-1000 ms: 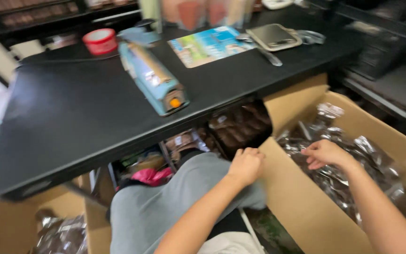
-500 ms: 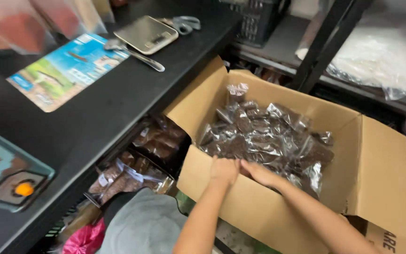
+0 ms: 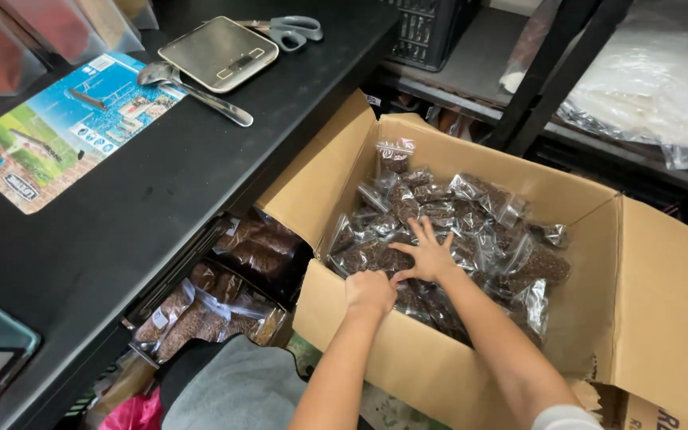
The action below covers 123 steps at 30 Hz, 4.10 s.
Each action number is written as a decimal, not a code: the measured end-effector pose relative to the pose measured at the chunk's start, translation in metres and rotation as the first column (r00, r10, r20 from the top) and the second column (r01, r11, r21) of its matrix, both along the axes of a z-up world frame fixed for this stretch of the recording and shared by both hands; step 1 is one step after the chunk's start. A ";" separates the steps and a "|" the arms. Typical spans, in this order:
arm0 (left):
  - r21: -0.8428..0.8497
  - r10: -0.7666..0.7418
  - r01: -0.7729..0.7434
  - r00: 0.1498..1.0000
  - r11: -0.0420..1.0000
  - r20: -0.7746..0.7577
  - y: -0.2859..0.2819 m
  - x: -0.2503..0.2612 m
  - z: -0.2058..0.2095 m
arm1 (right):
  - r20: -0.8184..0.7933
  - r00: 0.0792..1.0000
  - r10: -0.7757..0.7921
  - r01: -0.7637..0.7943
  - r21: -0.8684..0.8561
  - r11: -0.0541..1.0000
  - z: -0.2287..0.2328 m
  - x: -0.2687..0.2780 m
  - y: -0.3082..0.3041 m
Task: Sealing small plastic bags filled with granular material using a manual heat sealer
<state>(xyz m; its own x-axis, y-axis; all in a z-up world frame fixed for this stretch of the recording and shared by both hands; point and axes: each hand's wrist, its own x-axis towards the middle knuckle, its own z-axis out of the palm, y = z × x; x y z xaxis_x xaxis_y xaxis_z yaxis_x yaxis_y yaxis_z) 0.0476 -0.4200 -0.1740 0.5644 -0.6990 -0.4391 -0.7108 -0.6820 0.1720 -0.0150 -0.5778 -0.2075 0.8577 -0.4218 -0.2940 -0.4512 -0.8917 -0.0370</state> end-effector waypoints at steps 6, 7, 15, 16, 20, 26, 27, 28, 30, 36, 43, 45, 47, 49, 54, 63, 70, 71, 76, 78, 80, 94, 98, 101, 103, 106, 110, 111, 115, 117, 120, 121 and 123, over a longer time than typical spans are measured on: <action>0.001 0.030 -0.030 1.000 1.000 0.008 -0.005 0.005 -0.012 | 0.037 0.987 -0.157 0.159 -0.067 0.985 -0.040 -0.051 -0.058; -0.006 0.027 -0.027 1.000 1.000 0.004 -0.007 0.005 -0.012 | 0.035 0.987 -0.159 0.161 -0.074 0.984 -0.036 -0.056 -0.060; 0.020 0.079 -0.079 0.996 0.997 0.031 -0.010 0.003 -0.006 | -0.002 0.954 -0.299 0.299 0.062 0.952 -0.025 -0.047 -0.053; 0.019 0.077 -0.077 0.997 0.997 0.031 -0.008 0.003 -0.006 | -0.002 0.953 -0.302 0.301 0.060 0.952 -0.034 -0.048 -0.056; 0.016 0.067 -0.067 0.998 0.998 0.019 -0.003 0.000 -0.005 | -0.004 0.980 -0.197 0.197 -0.019 0.980 -0.040 -0.059 -0.063; 0.010 0.098 -0.098 0.995 0.995 0.020 -0.007 0.003 -0.009 | 0.379 0.813 -0.442 0.395 0.199 0.897 0.018 -0.121 -0.087; 0.009 0.103 -0.103 0.994 0.995 0.024 -0.008 0.003 -0.009 | 0.493 0.702 -0.514 0.496 0.181 0.850 0.012 -0.138 -0.104; 0.014 0.095 -0.095 0.995 0.995 0.021 -0.007 0.002 -0.010 | 0.488 0.699 -0.522 0.503 0.183 0.845 0.022 -0.151 -0.112; 0.012 0.113 -0.113 0.993 0.994 0.016 -0.007 0.002 -0.011 | 0.305 0.912 -0.276 0.243 0.142 0.960 0.044 -0.173 -0.133; -0.018 0.108 -0.108 0.993 0.994 0.040 -0.001 -0.002 -0.009 | -0.102 0.911 -0.399 0.403 0.025 0.915 -0.040 -0.143 -0.168; -0.128 0.030 -0.034 0.999 0.991 -0.032 0.038 -0.016 0.018 | 0.291 0.779 -0.555 0.578 0.009 0.816 -0.024 -0.150 -0.154; -0.266 -0.029 0.003 0.995 0.964 -0.095 0.048 -0.010 0.010 | 0.580 0.584 -0.568 0.530 0.258 0.808 0.010 -0.150 -0.145; -0.400 -0.021 -0.117 0.946 0.909 -0.325 0.053 -0.003 -0.007 | 0.683 0.546 -0.485 0.263 0.409 0.874 0.063 -0.153 -0.130; -0.492 -0.040 -0.270 0.846 0.827 -0.532 0.074 -0.006 0.022 | 0.774 0.479 -0.415 -0.056 0.499 0.865 0.104 -0.136 -0.102; -0.861 -0.313 -0.316 0.835 0.399 -0.452 0.162 -0.035 0.146 | 0.589 0.474 -0.654 -0.569 0.772 0.283 0.190 -0.054 0.046; -0.895 0.411 -0.397 0.864 0.204 -0.290 0.444 -0.032 0.235 | 0.683 0.677 -0.276 -0.735 0.604 -0.308 0.281 0.048 0.346; -0.646 0.756 -0.396 0.398 0.653 0.521 0.618 0.059 0.261 | 0.974 0.191 0.121 -0.982 0.191 0.017 0.286 0.042 0.493; -0.515 0.720 -0.512 0.390 0.688 0.574 0.628 0.073 0.253 | 0.976 0.022 0.218 -0.999 0.015 0.033 0.278 0.036 0.511; -0.775 0.753 -0.151 0.405 0.614 0.518 0.610 0.025 0.256 | 0.701 -0.547 0.458 -0.722 -0.672 0.165 0.253 0.019 0.550; -0.783 0.238 -0.514 0.760 -0.351 -0.605 0.571 -0.046 0.275 | 0.646 -0.620 0.445 -0.615 -0.753 0.235 0.242 0.014 0.547; -0.802 0.233 -0.527 0.773 -0.280 -0.590 0.565 -0.059 0.246 | 0.650 -0.609 0.455 -0.643 -0.740 0.197 0.235 0.003 0.540; -0.753 0.235 -0.496 0.744 -0.433 -0.625 0.582 -0.095 0.168 | 0.278 0.958 -0.074 -0.178 0.773 0.609 0.065 -0.009 0.347; -0.740 0.209 -0.525 0.738 -0.421 -0.642 0.577 -0.104 0.128 | -0.219 0.949 -0.226 0.291 0.886 0.362 0.095 -0.040 0.370; -0.736 0.221 -0.540 0.724 -0.408 -0.654 0.574 -0.122 0.128 | -0.229 0.936 -0.269 0.316 0.883 0.347 0.096 -0.037 0.375; -0.735 0.237 -0.544 0.714 -0.405 -0.659 0.569 -0.133 0.140 | -0.240 0.930 -0.279 0.335 0.865 0.373 0.060 -0.038 0.359; -0.742 0.269 -0.554 0.701 -0.377 -0.660 0.562 -0.149 0.175 | -0.269 0.932 -0.244 0.353 0.827 0.438 -0.054 -0.027 0.308; -0.833 0.359 -0.509 0.752 -0.217 -0.553 0.553 -0.170 0.211 | -0.059 0.958 -0.282 0.182 0.882 0.434 -0.186 0.028 0.227; -0.873 0.384 -0.452 0.784 -0.185 -0.487 0.551 -0.171 0.214 | 0.073 0.963 -0.258 0.048 0.900 0.434 -0.214 0.041 0.211; -0.890 0.357 -0.417 0.815 -0.184 -0.456 0.549 -0.178 0.222 | 0.037 0.925 -0.379 0.166 0.856 0.490 -0.005 0.022 0.268; -0.892 0.383 -0.417 0.806 -0.172 -0.451 0.547 -0.177 0.226 | -0.030 0.818 -0.575 -0.048 0.992 -0.120 0.033 0.040 0.263; -0.889 0.389 -0.426 0.799 -0.169 -0.458 0.543 -0.172 0.226 | 0.121 0.854 -0.506 -0.403 0.769 -0.496 0.143 0.023 0.316; -0.889 0.386 -0.428 0.801 -0.164 -0.457 0.542 -0.169 0.223 | 0.120 0.851 -0.511 -0.405 0.768 -0.496 0.149 0.028 0.330; -0.849 0.400 -0.503 0.752 -0.164 -0.523 0.540 -0.165 0.216 | 0.063 0.866 -0.496 -0.356 0.775 -0.522 0.159 0.038 0.356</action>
